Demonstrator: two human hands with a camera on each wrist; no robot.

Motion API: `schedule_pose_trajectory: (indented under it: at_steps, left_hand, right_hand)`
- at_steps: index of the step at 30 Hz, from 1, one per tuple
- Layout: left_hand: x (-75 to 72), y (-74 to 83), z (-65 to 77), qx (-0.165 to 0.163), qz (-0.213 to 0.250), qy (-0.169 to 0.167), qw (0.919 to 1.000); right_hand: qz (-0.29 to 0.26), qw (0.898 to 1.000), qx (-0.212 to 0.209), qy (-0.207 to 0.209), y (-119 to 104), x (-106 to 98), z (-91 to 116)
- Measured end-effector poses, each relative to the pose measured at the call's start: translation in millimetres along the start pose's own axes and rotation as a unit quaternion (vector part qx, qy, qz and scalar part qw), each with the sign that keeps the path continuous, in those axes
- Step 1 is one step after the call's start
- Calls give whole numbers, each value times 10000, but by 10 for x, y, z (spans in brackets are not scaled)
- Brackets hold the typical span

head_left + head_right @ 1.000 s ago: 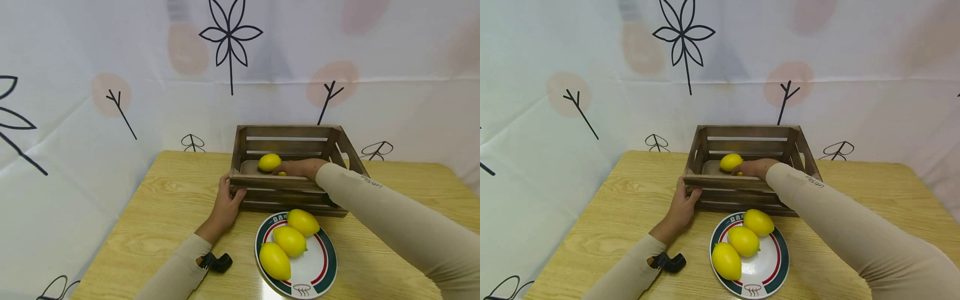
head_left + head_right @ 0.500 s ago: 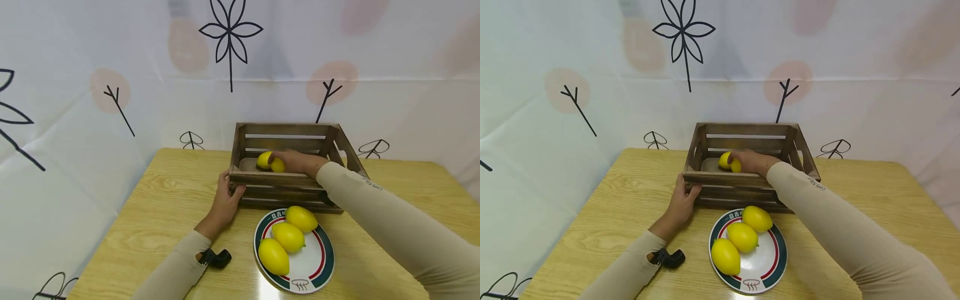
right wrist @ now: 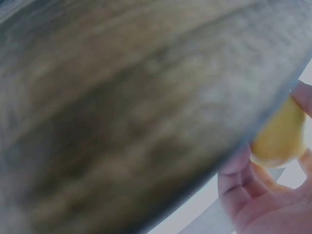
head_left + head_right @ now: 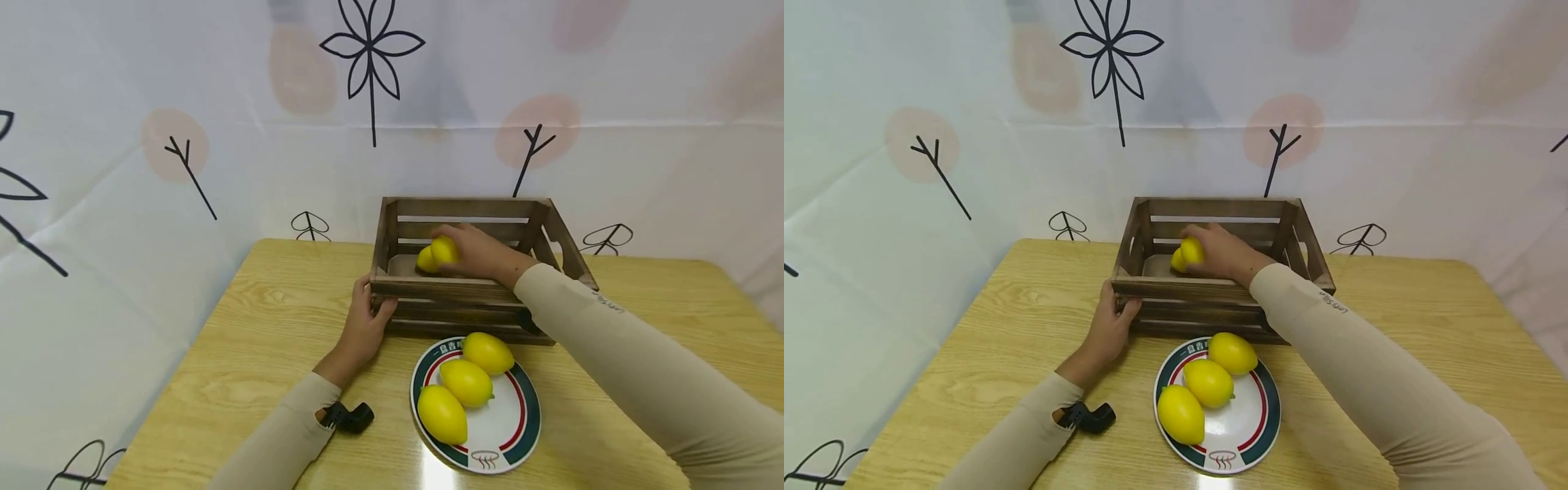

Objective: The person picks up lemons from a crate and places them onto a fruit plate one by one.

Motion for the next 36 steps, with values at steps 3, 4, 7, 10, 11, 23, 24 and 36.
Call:
schedule_pose_trajectory:
  at_steps: [3,4,7,10,11,23,24,36]
  left_hand:
    - [15,7,-23,29,36,-26,10000]
    - [20,8,-31,40,41,-37,10000]
    - [30,4,-43,44,45,-54,10000]
    - [19,-1,-40,40,29,-38,10000]
    - [14,0,-38,44,16,-29,10000]
    - [-22,10,-23,9,-25,-25,10000]
    - [-22,10,-24,2,-13,-14,10000]
    - [-22,185,-44,-185,64,-139,9997]
  right_hand:
    - [-50,9993,189,304,16,-72,19]
    - [-71,9988,251,425,20,-97,30]
    - [-87,9962,247,833,1,-176,74]
    - [-78,9925,108,1215,-47,-249,126]
    - [-110,9913,50,1314,-68,-277,149]
    - [-923,9670,-898,2200,-299,-411,674]
    - [-983,9645,-993,2241,-308,-389,724]
    - [-1506,9423,-1432,2623,-343,-73,1224]
Point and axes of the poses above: each hand's wrist, its own z-axis away from the middle knuckle, its own x-axis out of the palm, y = z × x, the point moved 4 cm from there along -z, towards the middle knuckle, and after that the axes turned 12 degrees about x, right-handed, at the moved point
